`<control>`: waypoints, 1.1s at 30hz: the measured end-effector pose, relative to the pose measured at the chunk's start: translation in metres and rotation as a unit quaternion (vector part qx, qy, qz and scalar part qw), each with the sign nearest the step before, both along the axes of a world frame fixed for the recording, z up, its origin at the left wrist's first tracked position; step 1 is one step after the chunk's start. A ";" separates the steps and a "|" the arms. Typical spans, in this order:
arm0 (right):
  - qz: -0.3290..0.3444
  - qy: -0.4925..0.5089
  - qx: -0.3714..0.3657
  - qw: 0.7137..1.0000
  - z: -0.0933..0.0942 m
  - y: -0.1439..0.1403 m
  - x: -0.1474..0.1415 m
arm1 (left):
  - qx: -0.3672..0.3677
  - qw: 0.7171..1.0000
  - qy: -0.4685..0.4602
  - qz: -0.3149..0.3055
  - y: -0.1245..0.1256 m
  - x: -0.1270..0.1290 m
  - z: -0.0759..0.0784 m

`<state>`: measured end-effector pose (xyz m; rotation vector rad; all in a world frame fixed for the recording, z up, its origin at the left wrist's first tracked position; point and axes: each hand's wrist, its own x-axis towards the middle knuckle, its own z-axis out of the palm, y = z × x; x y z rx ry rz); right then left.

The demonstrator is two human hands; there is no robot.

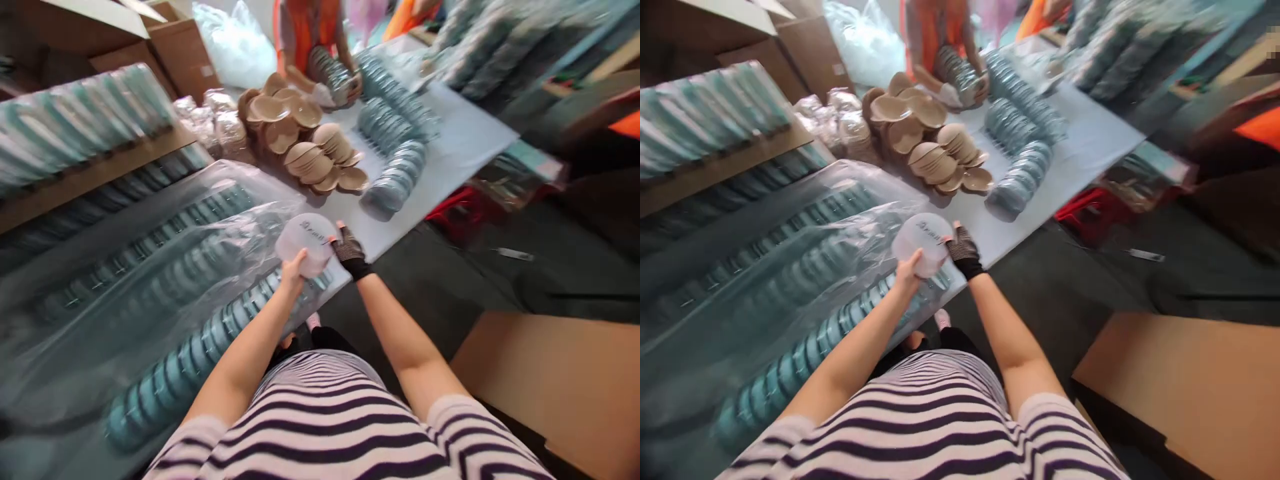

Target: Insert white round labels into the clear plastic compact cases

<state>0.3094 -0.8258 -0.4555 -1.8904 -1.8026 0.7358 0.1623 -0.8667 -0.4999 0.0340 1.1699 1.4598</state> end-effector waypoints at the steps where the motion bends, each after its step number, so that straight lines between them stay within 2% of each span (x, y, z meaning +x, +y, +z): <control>1: 0.026 -0.010 0.004 1.000 0.006 -0.006 -0.006 | -0.010 1.000 0.018 0.003 -0.007 -0.003 0.002; 3: 0.072 -0.027 0.096 0.992 0.012 -0.024 -0.019 | -0.006 0.999 0.051 0.011 -0.020 -0.013 0.002; 5: 0.094 -0.014 0.143 0.985 0.011 -0.044 -0.033 | -0.002 0.997 0.068 0.021 -0.029 -0.022 -0.003; 8: 0.043 0.061 0.091 0.993 0.004 -0.064 -0.045 | -0.007 0.998 0.062 0.018 -0.045 -0.030 -0.005; 11: -0.029 0.115 0.040 0.992 -0.003 -0.072 -0.041 | -0.005 0.999 0.049 -0.002 -0.060 -0.030 0.000; 14: -0.027 0.154 0.026 0.987 -0.013 -0.075 -0.035 | 0.010 0.998 0.063 -0.015 -0.063 -0.026 0.002; 16: -0.016 0.144 0.028 0.989 -0.016 -0.083 -0.033 | 0.015 0.996 0.085 -0.022 -0.061 -0.024 0.000; 21: 0.020 0.018 0.088 0.996 -0.019 -0.109 -0.036 | 0.004 0.991 0.131 -0.017 -0.062 -0.023 -0.004; 23: 0.016 0.029 0.118 0.992 -0.026 -0.112 -0.039 | 0.004 0.991 0.133 -0.025 -0.065 -0.024 -0.005; 26: -0.025 0.163 0.123 0.979 -0.041 -0.102 -0.041 | 0.015 0.992 0.118 -0.037 -0.070 -0.024 -0.004; 29: -0.119 0.294 0.105 0.942 -0.048 -0.087 -0.032 | 0.030 0.996 0.077 -0.032 -0.070 -0.025 -0.001; 31: -0.184 0.270 0.122 0.937 -0.045 -0.085 -0.015 | 0.020 0.999 0.038 -0.007 -0.065 -0.030 0.003; 33: -0.207 0.156 0.163 0.952 -0.038 -0.095 0.008 | 0.007 0.999 0.005 0.045 -0.054 -0.038 0.007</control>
